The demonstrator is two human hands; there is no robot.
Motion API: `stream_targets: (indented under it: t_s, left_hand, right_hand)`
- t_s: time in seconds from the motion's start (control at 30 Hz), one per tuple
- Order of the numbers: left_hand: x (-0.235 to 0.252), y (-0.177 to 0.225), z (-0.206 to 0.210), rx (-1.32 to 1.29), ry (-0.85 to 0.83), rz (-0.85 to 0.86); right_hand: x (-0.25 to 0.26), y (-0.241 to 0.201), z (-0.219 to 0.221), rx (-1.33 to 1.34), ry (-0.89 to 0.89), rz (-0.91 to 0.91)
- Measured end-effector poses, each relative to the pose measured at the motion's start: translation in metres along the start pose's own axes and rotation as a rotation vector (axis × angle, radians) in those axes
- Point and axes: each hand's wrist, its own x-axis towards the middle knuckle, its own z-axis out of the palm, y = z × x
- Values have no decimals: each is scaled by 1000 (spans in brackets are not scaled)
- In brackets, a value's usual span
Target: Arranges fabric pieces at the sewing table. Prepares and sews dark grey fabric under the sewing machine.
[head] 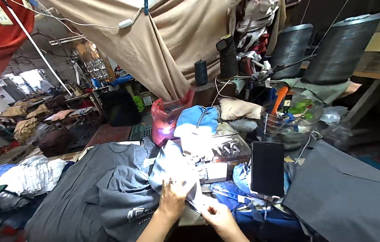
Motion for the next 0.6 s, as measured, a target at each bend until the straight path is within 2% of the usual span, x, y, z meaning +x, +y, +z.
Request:
stream_targets:
  t_s: [0.07,0.13,0.23,0.37,0.6]
  left_hand:
    - [2,8,-2,59,-203,-25]
    - [7,11,-1,79,-286,-44]
    - [7,10,2,87,-204,-44]
    - [4,10,0,131,-176,-40]
    - [23,-1,0,46,-305,-59]
  right_hand:
    - [-2,16,6,-52,-10,41]
    - [-3,19,7,-54,-5,41]
    - [-8,14,8,-10,7,13]
    - [-12,5,5,7,46,-37]
    - [45,-2,-2,-27,82,-27]
